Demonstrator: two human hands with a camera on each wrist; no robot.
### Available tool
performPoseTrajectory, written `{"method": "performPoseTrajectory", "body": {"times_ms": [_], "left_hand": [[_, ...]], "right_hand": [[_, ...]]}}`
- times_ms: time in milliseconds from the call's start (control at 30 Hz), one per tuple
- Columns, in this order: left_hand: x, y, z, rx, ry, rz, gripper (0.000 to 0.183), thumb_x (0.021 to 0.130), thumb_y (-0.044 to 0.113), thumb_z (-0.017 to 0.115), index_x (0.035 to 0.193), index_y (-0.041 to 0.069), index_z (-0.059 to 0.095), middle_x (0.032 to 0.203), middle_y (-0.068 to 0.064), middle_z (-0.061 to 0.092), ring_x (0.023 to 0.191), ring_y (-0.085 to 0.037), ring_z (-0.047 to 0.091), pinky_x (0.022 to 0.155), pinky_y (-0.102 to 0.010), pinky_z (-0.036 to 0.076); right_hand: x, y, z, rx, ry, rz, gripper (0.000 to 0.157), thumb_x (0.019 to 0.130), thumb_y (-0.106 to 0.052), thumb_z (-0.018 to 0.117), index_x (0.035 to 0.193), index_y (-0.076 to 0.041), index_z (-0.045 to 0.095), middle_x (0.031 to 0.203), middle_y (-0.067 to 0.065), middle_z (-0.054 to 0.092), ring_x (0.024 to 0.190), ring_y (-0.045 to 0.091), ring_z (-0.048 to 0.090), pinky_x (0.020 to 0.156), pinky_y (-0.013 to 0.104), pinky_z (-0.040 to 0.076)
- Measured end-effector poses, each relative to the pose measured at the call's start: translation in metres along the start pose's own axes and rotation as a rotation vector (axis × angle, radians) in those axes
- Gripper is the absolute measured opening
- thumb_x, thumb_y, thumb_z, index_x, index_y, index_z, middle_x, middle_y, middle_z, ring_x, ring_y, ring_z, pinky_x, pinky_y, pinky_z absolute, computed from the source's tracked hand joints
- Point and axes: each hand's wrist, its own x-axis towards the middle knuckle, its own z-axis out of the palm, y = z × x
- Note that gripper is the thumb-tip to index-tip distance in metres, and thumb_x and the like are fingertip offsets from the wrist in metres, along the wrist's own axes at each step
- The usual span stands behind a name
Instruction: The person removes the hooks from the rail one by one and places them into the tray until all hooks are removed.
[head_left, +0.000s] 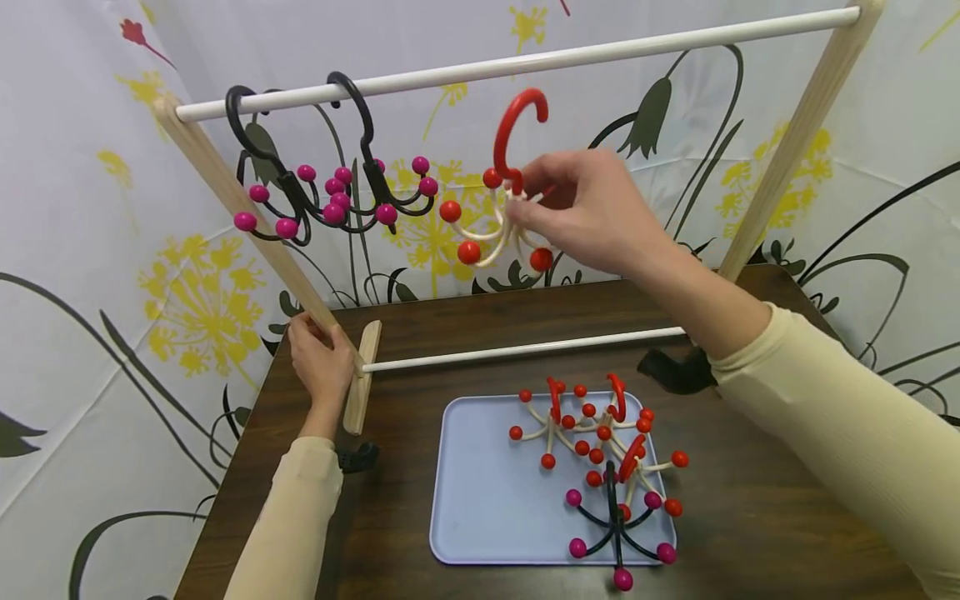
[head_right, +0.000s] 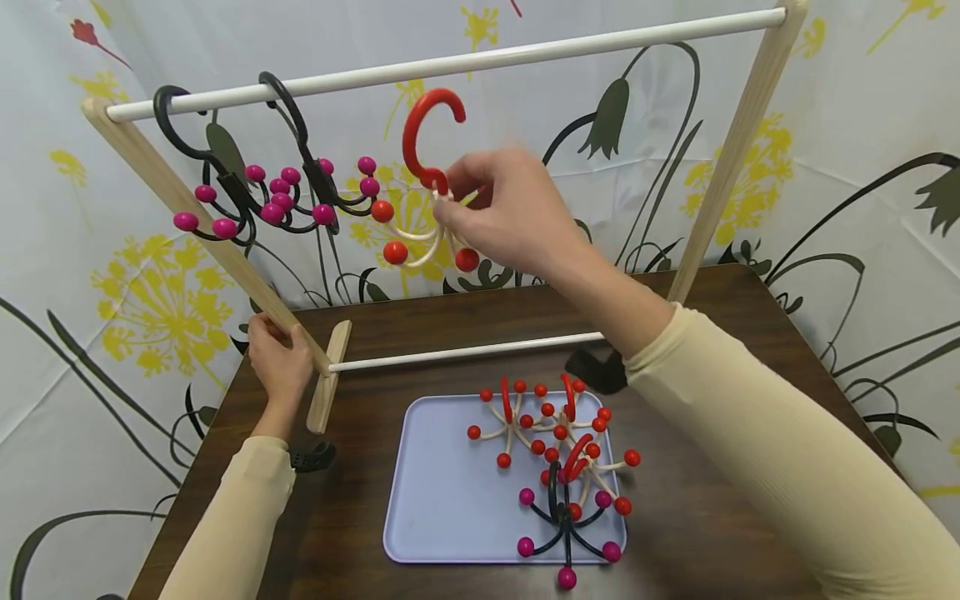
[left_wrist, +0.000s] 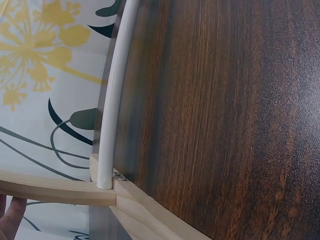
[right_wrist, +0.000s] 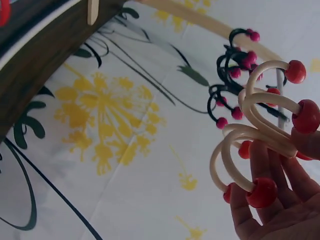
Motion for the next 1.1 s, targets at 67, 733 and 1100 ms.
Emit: {"method": "performPoseTrajectory", "body": {"times_ms": [67, 733, 1100], "left_hand": [[0.0, -0.001, -0.001, -0.004, 0.004, 0.004, 0.033, 0.088, 0.007, 0.061, 0.118, -0.003, 0.052, 0.097, -0.019, 0.049, 0.085, -0.035, 0.051, 0.072, -0.049, 0.037], [-0.001, -0.001, 0.0, 0.006, -0.004, 0.003, 0.034, 0.089, 0.009, 0.062, 0.12, -0.002, 0.052, 0.097, -0.019, 0.049, 0.084, -0.034, 0.05, 0.071, -0.047, 0.037], [0.0, -0.001, 0.002, 0.005, 0.001, -0.003, 0.033, 0.09, 0.01, 0.061, 0.119, -0.001, 0.052, 0.101, -0.019, 0.051, 0.087, -0.034, 0.052, 0.074, -0.048, 0.038]], "right_hand": [[-0.015, 0.004, 0.002, 0.001, -0.029, 0.003, 0.018, 0.091, -0.015, 0.069, 0.104, -0.004, 0.072, 0.09, 0.006, 0.071, 0.076, 0.018, 0.066, 0.07, 0.026, 0.049], [-0.147, 0.038, 0.065, -0.065, -0.234, 0.106, 0.016, 0.083, -0.016, 0.078, 0.096, -0.022, 0.071, 0.089, -0.015, 0.068, 0.078, 0.001, 0.064, 0.066, 0.031, 0.051], [-0.191, 0.043, 0.113, -0.141, -0.268, 0.06, 0.017, 0.081, -0.007, 0.076, 0.087, -0.019, 0.066, 0.084, -0.012, 0.066, 0.08, 0.005, 0.068, 0.069, 0.027, 0.053]]}}
